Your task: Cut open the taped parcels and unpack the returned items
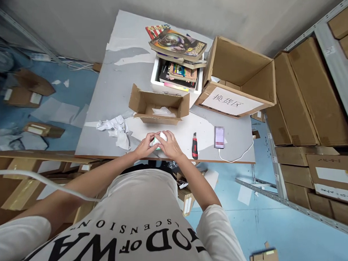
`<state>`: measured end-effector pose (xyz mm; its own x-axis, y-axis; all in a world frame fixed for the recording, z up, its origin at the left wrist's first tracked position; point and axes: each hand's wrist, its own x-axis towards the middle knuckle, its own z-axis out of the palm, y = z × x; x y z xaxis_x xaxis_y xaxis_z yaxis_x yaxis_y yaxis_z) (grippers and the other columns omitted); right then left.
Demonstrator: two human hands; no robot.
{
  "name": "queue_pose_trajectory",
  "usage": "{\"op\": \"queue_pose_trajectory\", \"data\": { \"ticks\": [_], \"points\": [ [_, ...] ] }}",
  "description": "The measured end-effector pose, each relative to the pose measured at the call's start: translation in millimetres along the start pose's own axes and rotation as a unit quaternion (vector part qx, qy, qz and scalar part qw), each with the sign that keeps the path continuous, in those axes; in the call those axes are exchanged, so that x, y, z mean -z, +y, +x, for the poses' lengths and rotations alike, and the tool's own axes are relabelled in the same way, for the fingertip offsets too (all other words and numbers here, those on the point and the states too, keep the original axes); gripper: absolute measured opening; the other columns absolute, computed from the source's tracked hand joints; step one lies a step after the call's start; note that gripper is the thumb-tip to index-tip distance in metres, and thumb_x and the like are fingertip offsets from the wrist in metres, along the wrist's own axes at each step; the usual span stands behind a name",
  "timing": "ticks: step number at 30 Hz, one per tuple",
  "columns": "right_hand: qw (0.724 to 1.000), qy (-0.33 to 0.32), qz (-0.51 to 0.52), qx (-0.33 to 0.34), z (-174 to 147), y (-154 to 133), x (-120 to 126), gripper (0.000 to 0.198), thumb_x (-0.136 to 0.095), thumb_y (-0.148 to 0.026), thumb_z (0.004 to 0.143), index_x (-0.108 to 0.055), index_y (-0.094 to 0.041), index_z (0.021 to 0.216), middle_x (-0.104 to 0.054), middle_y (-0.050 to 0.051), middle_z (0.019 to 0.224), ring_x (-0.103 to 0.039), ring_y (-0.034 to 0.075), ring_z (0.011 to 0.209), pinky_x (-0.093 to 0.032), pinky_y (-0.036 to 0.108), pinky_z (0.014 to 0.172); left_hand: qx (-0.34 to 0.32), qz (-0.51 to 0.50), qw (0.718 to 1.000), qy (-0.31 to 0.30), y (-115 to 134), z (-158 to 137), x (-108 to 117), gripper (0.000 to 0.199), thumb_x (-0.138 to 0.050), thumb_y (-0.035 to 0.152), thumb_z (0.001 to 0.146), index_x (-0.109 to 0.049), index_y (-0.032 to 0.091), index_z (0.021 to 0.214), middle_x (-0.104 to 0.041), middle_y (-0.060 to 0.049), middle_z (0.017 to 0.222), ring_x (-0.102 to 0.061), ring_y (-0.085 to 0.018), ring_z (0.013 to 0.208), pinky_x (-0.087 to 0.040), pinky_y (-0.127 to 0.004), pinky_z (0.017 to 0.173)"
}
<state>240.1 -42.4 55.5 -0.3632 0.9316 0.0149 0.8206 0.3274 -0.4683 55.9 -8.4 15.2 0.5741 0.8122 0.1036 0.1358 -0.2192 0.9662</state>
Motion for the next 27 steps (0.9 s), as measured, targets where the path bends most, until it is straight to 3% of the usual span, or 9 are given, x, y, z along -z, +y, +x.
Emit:
{"op": "queue_pose_trajectory", "data": {
  "ticks": [3, 7, 11, 14, 18, 20, 22, 24, 27],
  "points": [
    [0.994, -0.067, -0.077, 0.046, 5.4, -7.5, 10.5, 0.068, -0.051, -0.058, 0.085, -0.035, -0.027, 0.144, -0.027, 0.016, 0.15, -0.022, 0.04, 0.137, -0.029, 0.065, 0.104, 0.02, -0.062, 0.998, -0.011, -3.0, -5.1, -3.3, 0.076, -0.057, 0.043, 0.086, -0.014, 0.02, 0.144, -0.03, -0.023, 0.15, -0.033, -0.025, 0.139, -0.03, -0.05, 0.111],
    [0.978, -0.134, -0.145, 0.062, 14.7, -14.0, 24.5, 0.071, -0.054, -0.059, 0.083, -0.035, -0.028, 0.143, -0.046, 0.018, 0.134, -0.045, 0.036, 0.115, -0.049, 0.05, 0.085, 0.089, -0.16, 0.983, -0.016, -4.2, -6.4, -8.3, 0.106, -0.06, 0.051, 0.082, 0.02, 0.028, 0.146, -0.009, -0.021, 0.157, -0.014, -0.024, 0.145, -0.019, -0.05, 0.115],
    [0.977, -0.146, -0.149, 0.044, 20.8, -7.3, 49.5, 0.058, -0.051, -0.052, 0.087, -0.041, -0.027, 0.139, -0.057, 0.014, 0.116, -0.051, 0.031, 0.104, -0.053, 0.037, 0.073, 0.132, -0.194, 0.971, -0.045, 4.3, -1.7, -2.5, 0.109, -0.063, 0.054, 0.078, 0.017, 0.031, 0.148, -0.007, -0.017, 0.158, -0.011, -0.027, 0.145, -0.013, -0.051, 0.116],
    [0.99, -0.076, -0.12, 0.011, 12.2, 7.6, 108.6, 0.057, -0.047, -0.056, 0.087, -0.044, -0.028, 0.136, -0.056, 0.012, 0.116, -0.052, 0.032, 0.105, -0.054, 0.043, 0.078, 0.133, -0.153, 0.979, -0.032, 12.1, -2.5, 9.0, 0.099, -0.061, 0.053, 0.08, 0.004, 0.028, 0.151, -0.018, -0.018, 0.156, -0.015, -0.028, 0.145, -0.013, -0.054, 0.115],
    [0.98, 0.149, -0.12, -0.052, -12.7, 32.4, 244.2, 0.055, -0.047, -0.056, 0.087, -0.047, -0.025, 0.133, -0.058, 0.011, 0.116, -0.056, 0.029, 0.107, -0.047, 0.049, 0.093, 0.175, -0.091, 0.98, 0.005, 8.9, -14.3, 14.4, 0.089, -0.058, 0.057, 0.079, -0.014, 0.023, 0.149, -0.04, -0.019, 0.144, -0.032, -0.028, 0.139, -0.023, -0.054, 0.113],
    [0.935, 0.296, -0.173, -0.088, -15.2, 50.0, 311.6, 0.05, -0.041, -0.052, 0.092, -0.044, -0.025, 0.134, -0.056, 0.008, 0.124, -0.052, 0.026, 0.115, -0.042, 0.045, 0.098, 0.211, -0.076, 0.974, 0.016, 3.5, -21.7, 10.5, 0.086, -0.057, 0.06, 0.077, -0.022, 0.022, 0.146, -0.048, -0.018, 0.137, -0.04, -0.028, 0.134, -0.029, -0.052, 0.111],
    [0.876, 0.392, -0.232, -0.161, -1.8, 77.6, 360.7, 0.047, -0.036, -0.046, 0.096, -0.037, -0.024, 0.137, -0.054, 0.009, 0.126, -0.05, 0.024, 0.117, -0.039, 0.042, 0.098, 0.24, -0.067, 0.968, 0.026, -0.3, -27.9, 5.5, 0.085, -0.057, 0.063, 0.076, -0.027, 0.021, 0.143, -0.053, -0.017, 0.132, -0.047, -0.028, 0.129, -0.033, -0.049, 0.109],
    [0.838, 0.402, -0.256, -0.265, 26.1, 116.5, 384.4, 0.051, -0.036, -0.044, 0.096, -0.031, -0.019, 0.14, -0.053, 0.014, 0.124, -0.048, 0.025, 0.119, -0.036, 0.041, 0.096, 0.262, -0.059, 0.963, 0.03, -1.3, -32.7, 2.5, 0.084, -0.058, 0.064, 0.074, -0.031, 0.02, 0.14, -0.056, -0.017, 0.129, -0.051, -0.028, 0.125, -0.037, -0.048, 0.107],
    [0.811, 0.356, -0.22, -0.408, 76.0, 182.4, 374.6, 0.062, -0.041, -0.044, 0.095, -0.023, -0.011, 0.144, -0.047, 0.027, 0.128, -0.043, 0.028, 0.121, -0.031, 0.044, 0.095, 0.278, -0.035, 0.96, 0.021, -0.1, -40.9, 4.3, 0.082, -0.058, 0.064, 0.074, -0.033, 0.018, 0.138, -0.057, -0.017, 0.128, -0.053, -0.028, 0.123, -0.039, -0.048, 0.105]
  ]
}}
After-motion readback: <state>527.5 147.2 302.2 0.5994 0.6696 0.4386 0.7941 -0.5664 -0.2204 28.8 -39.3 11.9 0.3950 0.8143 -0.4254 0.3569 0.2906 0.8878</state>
